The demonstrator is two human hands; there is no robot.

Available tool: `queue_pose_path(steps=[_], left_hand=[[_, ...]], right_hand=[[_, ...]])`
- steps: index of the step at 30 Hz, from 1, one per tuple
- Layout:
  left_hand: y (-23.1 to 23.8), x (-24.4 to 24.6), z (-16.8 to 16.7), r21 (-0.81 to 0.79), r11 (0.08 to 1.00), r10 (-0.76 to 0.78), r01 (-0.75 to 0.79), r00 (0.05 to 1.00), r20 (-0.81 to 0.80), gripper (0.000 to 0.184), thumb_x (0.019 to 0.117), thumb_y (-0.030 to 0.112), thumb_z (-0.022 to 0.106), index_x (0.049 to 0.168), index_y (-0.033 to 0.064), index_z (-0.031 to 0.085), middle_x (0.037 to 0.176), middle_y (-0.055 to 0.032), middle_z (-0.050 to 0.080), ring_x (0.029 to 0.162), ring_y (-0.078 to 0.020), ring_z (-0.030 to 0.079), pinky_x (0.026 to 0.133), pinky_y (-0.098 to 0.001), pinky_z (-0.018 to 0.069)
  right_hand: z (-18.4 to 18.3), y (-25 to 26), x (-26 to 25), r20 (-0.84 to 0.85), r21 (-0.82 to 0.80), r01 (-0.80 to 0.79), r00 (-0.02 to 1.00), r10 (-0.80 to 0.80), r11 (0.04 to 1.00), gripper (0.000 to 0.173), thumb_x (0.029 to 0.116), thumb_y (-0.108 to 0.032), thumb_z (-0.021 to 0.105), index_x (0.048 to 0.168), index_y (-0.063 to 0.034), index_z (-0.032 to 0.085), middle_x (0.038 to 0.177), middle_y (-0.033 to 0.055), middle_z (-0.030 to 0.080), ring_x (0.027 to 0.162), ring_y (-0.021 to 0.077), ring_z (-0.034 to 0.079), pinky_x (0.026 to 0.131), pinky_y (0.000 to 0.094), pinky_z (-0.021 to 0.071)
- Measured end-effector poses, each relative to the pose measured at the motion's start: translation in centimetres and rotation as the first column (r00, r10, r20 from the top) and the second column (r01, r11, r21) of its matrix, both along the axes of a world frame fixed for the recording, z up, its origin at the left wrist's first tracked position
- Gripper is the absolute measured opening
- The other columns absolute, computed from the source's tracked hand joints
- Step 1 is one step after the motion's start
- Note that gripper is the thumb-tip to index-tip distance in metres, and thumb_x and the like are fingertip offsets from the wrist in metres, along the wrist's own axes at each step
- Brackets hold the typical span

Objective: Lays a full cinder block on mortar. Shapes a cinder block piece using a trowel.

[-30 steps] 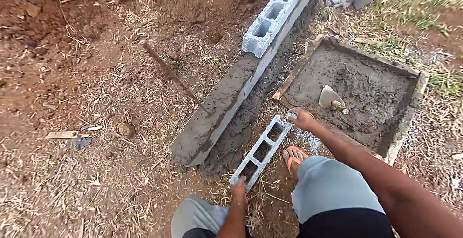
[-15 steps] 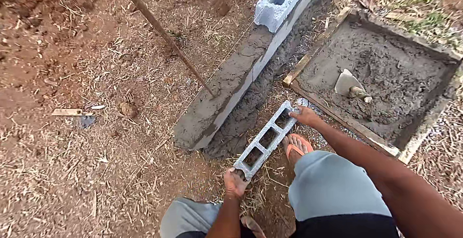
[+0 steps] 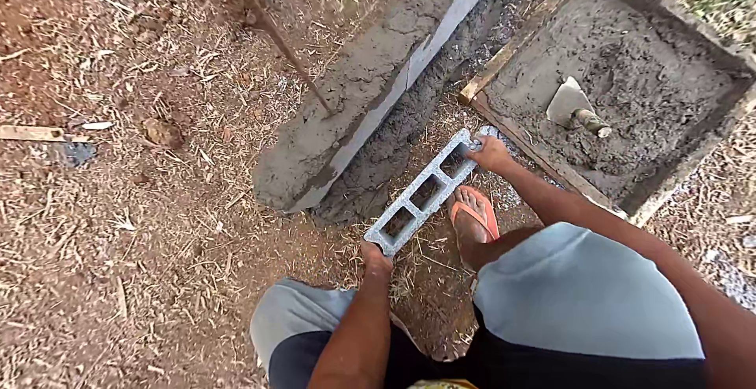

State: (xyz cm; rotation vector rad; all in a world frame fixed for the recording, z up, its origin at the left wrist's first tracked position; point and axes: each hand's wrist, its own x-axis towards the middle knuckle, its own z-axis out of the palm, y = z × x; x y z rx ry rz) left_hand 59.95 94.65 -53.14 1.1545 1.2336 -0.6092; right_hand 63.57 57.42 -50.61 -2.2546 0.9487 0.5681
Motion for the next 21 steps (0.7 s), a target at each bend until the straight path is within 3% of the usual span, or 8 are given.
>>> queue_pose_path(steps=[8,10,12,15,17,21], left_hand=[[-0.3,2.7,2.7,-0.021,0.999,-0.028,0.029,0.998,0.056,0.067,0.1081,0.060,0.017,0.141,0.0113,0.050,0.132,-0.0192,0.059,0.116,-0.0339,0.059,0.090,-0.0616,0.0499],[-0.7,4.1,4.2,-0.035,0.998,-0.051,0.054,0.994,0.095,0.063,0.1089,0.057,0.019,0.135,0.0106,0.053,0.122,-0.0171,0.062,0.107,-0.0307,0.061,0.084,-0.0563,0.0522],[-1.0,5.2,5.9,-0.050,0.994,-0.089,0.100,0.977,0.195,0.061,0.1106,0.052,0.018,0.135,0.0093,0.053,0.120,-0.0160,0.063,0.105,-0.0282,0.063,0.084,-0.0528,0.0537],[-1.4,7.0,8.8,-0.009,0.982,-0.174,0.189,0.920,0.352,0.062,0.1126,0.047,0.015,0.145,0.0063,0.049,0.136,-0.0174,0.059,0.120,-0.0271,0.059,0.097,-0.0501,0.0515],[-1.8,8.3,11.0,0.035,0.979,-0.198,0.202,0.883,0.425,0.060,0.1132,0.044,0.016,0.146,0.0060,0.048,0.139,-0.0175,0.058,0.124,-0.0261,0.058,0.101,-0.0485,0.0506],[-2.6,11.0,15.6,0.052,0.986,-0.162,0.159,0.838,0.521,0.059,0.1132,0.044,0.017,0.144,0.0055,0.050,0.132,-0.0169,0.060,0.115,-0.0248,0.061,0.095,-0.0467,0.0532]], right_hand=[[1.7,-1.0,-0.2,0.038,-0.015,0.017,0.999,-0.017,1.000,0.042,0.0919,-0.028,0.076,0.128,-0.0056,0.071,0.114,0.0281,0.071,0.110,0.0492,0.066,0.093,0.0725,0.0477],[3.0,-1.9,0.7,0.055,-0.039,-0.001,0.998,0.003,0.999,0.038,0.0926,-0.029,0.076,0.122,-0.0048,0.073,0.111,0.0282,0.071,0.108,0.0497,0.066,0.091,0.0735,0.0478],[5.0,-2.8,1.9,0.091,-0.061,-0.022,0.995,0.027,0.998,0.034,0.0927,-0.028,0.076,0.114,-0.0018,0.074,0.105,0.0291,0.071,0.103,0.0507,0.066,0.088,0.0743,0.0473],[9.3,-3.9,4.1,0.112,-0.085,-0.027,0.993,0.036,0.996,0.038,0.0928,-0.029,0.077,0.119,-0.0014,0.074,0.107,0.0307,0.070,0.105,0.0524,0.065,0.089,0.0757,0.0464],[12.5,-4.3,5.8,0.140,-0.111,-0.027,0.989,0.043,0.993,0.037,0.0920,-0.030,0.078,0.115,-0.0017,0.074,0.105,0.0302,0.070,0.103,0.0522,0.065,0.087,0.0766,0.0461],[18.4,-4.7,9.6,0.232,-0.133,-0.056,0.969,0.086,0.989,0.030,0.0917,-0.027,0.077,0.105,-0.0006,0.074,0.097,0.0280,0.070,0.095,0.0487,0.066,0.082,0.0745,0.0478]])
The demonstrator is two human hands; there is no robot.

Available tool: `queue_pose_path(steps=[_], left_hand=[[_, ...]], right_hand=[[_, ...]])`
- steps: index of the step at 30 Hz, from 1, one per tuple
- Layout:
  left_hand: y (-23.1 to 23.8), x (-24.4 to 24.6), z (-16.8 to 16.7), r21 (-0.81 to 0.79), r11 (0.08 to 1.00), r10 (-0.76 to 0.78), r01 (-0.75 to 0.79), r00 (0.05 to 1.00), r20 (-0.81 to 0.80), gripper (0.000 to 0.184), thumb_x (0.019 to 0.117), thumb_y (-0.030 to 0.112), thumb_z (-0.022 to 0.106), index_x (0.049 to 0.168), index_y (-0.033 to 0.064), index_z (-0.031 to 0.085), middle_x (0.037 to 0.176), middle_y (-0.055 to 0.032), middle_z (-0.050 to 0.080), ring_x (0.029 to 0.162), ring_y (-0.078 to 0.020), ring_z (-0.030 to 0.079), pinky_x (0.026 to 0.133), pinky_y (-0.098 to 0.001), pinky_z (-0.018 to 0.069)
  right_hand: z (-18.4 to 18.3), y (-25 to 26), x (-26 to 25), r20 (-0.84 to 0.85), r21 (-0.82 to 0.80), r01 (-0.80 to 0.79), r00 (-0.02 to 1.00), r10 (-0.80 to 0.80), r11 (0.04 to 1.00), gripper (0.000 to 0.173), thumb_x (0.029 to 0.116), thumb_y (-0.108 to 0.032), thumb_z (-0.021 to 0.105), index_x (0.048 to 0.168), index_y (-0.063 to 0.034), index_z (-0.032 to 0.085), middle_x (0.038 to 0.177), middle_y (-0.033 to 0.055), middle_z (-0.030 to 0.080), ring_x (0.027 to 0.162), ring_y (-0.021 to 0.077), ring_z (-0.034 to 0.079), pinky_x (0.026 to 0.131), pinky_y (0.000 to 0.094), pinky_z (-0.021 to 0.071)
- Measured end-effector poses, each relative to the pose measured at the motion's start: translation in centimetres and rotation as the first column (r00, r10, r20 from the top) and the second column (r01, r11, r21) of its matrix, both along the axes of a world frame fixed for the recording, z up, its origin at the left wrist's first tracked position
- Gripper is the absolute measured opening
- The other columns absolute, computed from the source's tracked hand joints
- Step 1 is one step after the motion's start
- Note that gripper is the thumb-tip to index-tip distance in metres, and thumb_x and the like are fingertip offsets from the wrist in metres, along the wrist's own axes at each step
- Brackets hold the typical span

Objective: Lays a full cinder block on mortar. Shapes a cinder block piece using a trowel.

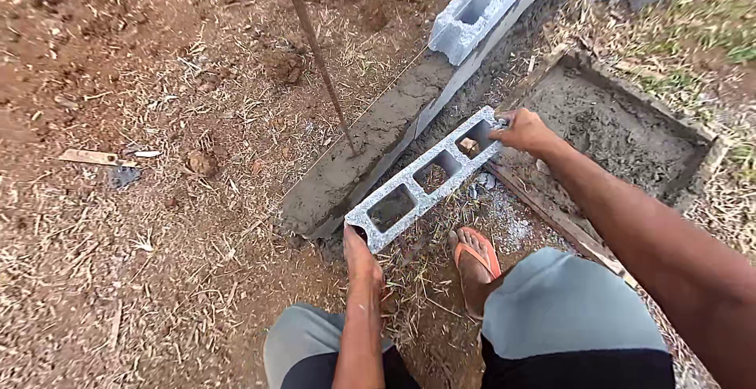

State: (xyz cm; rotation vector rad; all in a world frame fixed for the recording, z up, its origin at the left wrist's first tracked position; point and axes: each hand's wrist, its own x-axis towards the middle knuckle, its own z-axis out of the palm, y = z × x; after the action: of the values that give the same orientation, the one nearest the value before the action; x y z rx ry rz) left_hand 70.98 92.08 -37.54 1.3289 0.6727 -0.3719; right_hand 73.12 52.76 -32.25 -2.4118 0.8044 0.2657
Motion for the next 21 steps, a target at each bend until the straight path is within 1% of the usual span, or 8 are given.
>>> queue_pose_path(steps=[3,5,7,10,13,14,17,21], left_hand=[[-0.2,1.2,2.7,-0.020,1.000,0.023,-0.022,0.999,0.044,0.060,0.1132,0.044,0.016,0.143,0.0049,0.050,0.128,-0.0178,0.062,0.112,-0.0261,0.063,0.092,-0.0476,0.0545],[-0.1,1.8,4.0,-0.020,0.999,0.046,-0.045,0.998,0.051,0.059,0.1131,0.045,0.017,0.141,0.0050,0.051,0.124,-0.0180,0.063,0.109,-0.0268,0.064,0.089,-0.0490,0.0555],[0.0,2.7,4.9,-0.029,0.997,0.075,-0.073,0.996,0.047,0.059,0.1130,0.045,0.018,0.137,0.0051,0.053,0.119,-0.0179,0.064,0.105,-0.0277,0.065,0.085,-0.0510,0.0566],[-0.1,4.0,5.3,-0.048,0.995,0.088,-0.086,0.995,0.048,0.059,0.1128,0.047,0.019,0.140,0.0065,0.052,0.124,-0.0184,0.064,0.108,-0.0300,0.065,0.085,-0.0544,0.0568],[-0.5,4.9,5.5,-0.041,0.995,0.089,-0.087,0.995,0.048,0.060,0.1124,0.049,0.019,0.142,0.0080,0.051,0.129,-0.0181,0.063,0.113,-0.0305,0.064,0.088,-0.0562,0.0560],[-0.7,5.1,5.6,-0.034,0.996,0.086,-0.085,0.995,0.046,0.060,0.1123,0.049,0.019,0.142,0.0083,0.051,0.129,-0.0180,0.062,0.114,-0.0308,0.064,0.088,-0.0566,0.0560],[-1.3,5.2,6.1,-0.026,0.996,0.083,-0.083,0.996,0.017,0.060,0.1119,0.050,0.020,0.140,0.0087,0.053,0.127,-0.0181,0.064,0.111,-0.0321,0.065,0.086,-0.0575,0.0561],[-2.2,5.5,6.6,-0.044,0.995,0.092,-0.091,0.996,0.007,0.059,0.1119,0.050,0.020,0.138,0.0087,0.054,0.123,-0.0183,0.065,0.110,-0.0318,0.066,0.084,-0.0576,0.0563]], right_hand=[[3.8,0.1,3.0,0.030,-0.014,-0.036,0.999,0.037,0.999,0.028,0.0912,-0.024,0.077,0.105,0.0008,0.073,0.098,0.0273,0.070,0.095,0.0468,0.066,0.083,0.0725,0.0482],[5.4,0.1,5.0,0.047,-0.038,-0.078,0.996,0.080,0.996,0.027,0.0906,-0.024,0.078,0.099,0.0007,0.072,0.093,0.0260,0.069,0.090,0.0449,0.067,0.080,0.0705,0.0489],[6.5,0.2,6.7,0.044,-0.040,-0.106,0.993,0.108,0.994,0.028,0.0903,-0.025,0.078,0.102,-0.0002,0.073,0.095,0.0256,0.070,0.092,0.0444,0.068,0.082,0.0701,0.0502],[7.3,0.2,9.0,0.034,-0.045,-0.131,0.991,0.132,0.990,0.031,0.0894,-0.026,0.079,0.108,-0.0012,0.074,0.101,0.0260,0.070,0.098,0.0456,0.067,0.085,0.0710,0.0490],[7.3,0.0,10.9,0.023,-0.015,-0.127,0.992,0.127,0.992,0.035,0.0898,-0.025,0.079,0.115,-0.0016,0.073,0.104,0.0256,0.070,0.096,0.0429,0.069,0.085,0.0675,0.0523],[7.2,-0.2,11.3,0.026,-0.012,-0.130,0.991,0.130,0.992,0.033,0.0897,-0.024,0.079,0.112,-0.0011,0.073,0.102,0.0256,0.070,0.093,0.0424,0.068,0.083,0.0666,0.0523],[7.1,-0.7,12.2,0.028,0.049,-0.122,0.992,0.121,0.991,0.033,0.0915,-0.021,0.078,0.116,0.0003,0.071,0.106,0.0258,0.069,0.094,0.0410,0.069,0.083,0.0634,0.0547],[6.8,-1.8,13.4,0.045,0.109,-0.101,0.994,0.096,0.989,0.036,0.0907,-0.017,0.078,0.120,0.0005,0.069,0.112,0.0261,0.069,0.100,0.0414,0.069,0.086,0.0632,0.0556]])
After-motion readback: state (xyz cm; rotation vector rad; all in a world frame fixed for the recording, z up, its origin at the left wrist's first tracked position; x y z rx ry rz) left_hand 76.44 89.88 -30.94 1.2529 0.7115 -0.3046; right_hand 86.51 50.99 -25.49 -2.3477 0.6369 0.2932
